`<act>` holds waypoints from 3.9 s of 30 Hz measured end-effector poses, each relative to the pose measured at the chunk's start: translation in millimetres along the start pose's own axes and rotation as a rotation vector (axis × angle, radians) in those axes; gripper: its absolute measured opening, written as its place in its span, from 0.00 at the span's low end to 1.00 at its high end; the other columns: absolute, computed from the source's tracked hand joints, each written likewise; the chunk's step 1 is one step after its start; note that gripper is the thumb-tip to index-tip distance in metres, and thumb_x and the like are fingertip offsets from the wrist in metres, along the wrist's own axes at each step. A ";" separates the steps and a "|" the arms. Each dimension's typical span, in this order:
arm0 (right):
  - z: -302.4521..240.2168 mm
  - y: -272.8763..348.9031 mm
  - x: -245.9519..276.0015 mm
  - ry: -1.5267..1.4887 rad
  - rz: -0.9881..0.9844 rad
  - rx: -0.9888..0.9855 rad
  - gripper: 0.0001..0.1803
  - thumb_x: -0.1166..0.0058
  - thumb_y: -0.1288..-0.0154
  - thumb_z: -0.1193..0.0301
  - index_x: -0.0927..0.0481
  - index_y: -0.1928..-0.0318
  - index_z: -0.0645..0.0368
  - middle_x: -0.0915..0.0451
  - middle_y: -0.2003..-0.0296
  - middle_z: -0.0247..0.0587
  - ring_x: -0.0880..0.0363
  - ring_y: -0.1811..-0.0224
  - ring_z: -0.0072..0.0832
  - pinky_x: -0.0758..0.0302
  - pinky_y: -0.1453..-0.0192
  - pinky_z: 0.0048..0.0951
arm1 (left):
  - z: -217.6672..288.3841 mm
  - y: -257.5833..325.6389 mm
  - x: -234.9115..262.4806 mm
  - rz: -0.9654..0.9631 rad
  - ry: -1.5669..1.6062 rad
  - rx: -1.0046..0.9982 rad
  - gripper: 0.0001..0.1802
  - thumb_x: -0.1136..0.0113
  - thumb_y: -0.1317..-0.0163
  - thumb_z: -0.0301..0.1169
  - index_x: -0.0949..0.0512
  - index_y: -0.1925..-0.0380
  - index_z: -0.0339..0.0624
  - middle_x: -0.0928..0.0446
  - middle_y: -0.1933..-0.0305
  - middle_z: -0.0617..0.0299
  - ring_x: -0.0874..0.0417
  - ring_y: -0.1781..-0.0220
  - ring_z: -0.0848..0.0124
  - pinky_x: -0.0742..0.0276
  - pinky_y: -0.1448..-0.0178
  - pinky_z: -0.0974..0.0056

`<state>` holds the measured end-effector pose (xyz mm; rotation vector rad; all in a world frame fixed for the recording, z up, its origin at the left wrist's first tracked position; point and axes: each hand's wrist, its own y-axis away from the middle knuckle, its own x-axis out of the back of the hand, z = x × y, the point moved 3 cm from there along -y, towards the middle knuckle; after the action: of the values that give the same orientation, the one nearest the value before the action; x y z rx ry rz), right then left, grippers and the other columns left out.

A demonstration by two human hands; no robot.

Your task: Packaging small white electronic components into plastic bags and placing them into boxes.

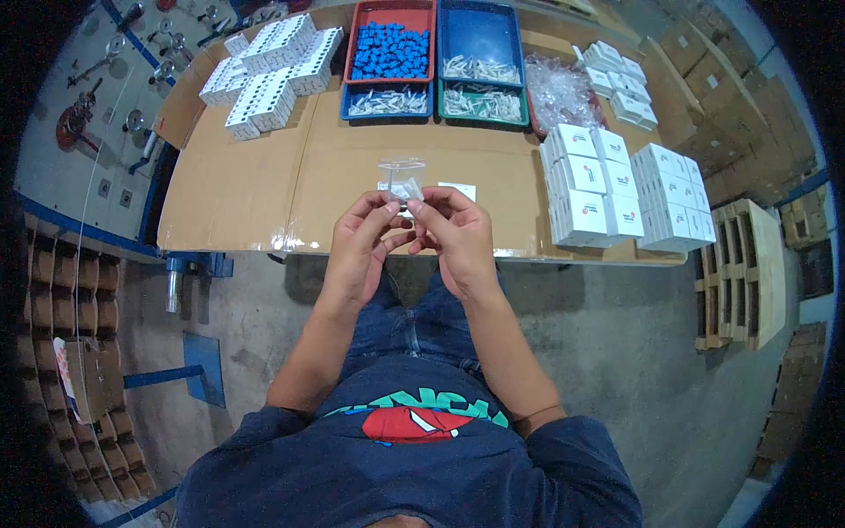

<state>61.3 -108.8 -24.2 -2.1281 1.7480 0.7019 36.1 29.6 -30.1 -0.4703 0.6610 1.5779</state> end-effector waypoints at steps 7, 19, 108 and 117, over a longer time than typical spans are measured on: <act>10.6 -14.7 9.7 0.054 -0.030 -0.025 0.12 0.37 0.33 0.77 0.20 0.51 0.68 0.19 0.65 0.36 0.23 0.71 0.16 0.21 0.74 0.22 | -9.5 -17.0 7.3 0.054 -0.197 -0.153 0.07 0.36 0.33 0.25 0.21 0.57 0.38 0.21 0.58 0.64 0.19 0.59 0.76 0.18 0.52 0.70; -3.0 -31.1 19.9 0.495 -0.069 0.105 0.12 0.36 0.36 0.79 0.20 0.53 0.66 0.20 0.61 0.32 0.26 0.68 0.12 0.31 0.69 0.15 | -17.7 -33.4 6.7 0.053 -0.154 -0.092 0.06 0.39 0.31 0.23 0.24 0.57 0.35 0.20 0.58 0.60 0.16 0.58 0.74 0.14 0.52 0.67; -21.9 -62.3 19.3 1.009 -0.331 0.063 0.07 0.38 0.32 0.72 0.18 0.60 0.63 0.20 0.69 0.27 0.31 0.69 0.10 0.34 0.69 0.17 | -26.2 -27.0 31.0 0.041 -0.011 0.097 0.13 0.36 0.32 0.25 0.24 0.49 0.35 0.19 0.53 0.55 0.16 0.55 0.70 0.10 0.56 0.60; -22.3 -58.5 12.1 0.968 -0.334 0.070 0.11 0.36 0.35 0.67 0.17 0.62 0.64 0.20 0.74 0.32 0.29 0.72 0.16 0.31 0.69 0.22 | -31.8 -27.6 38.0 0.108 -0.024 -0.031 0.14 0.36 0.32 0.24 0.23 0.49 0.34 0.18 0.55 0.57 0.15 0.56 0.70 0.11 0.53 0.59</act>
<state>124.0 -117.8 -16.5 -2.8316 1.6279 -0.5801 56.3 38.2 -82.3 -0.4437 0.6533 1.6949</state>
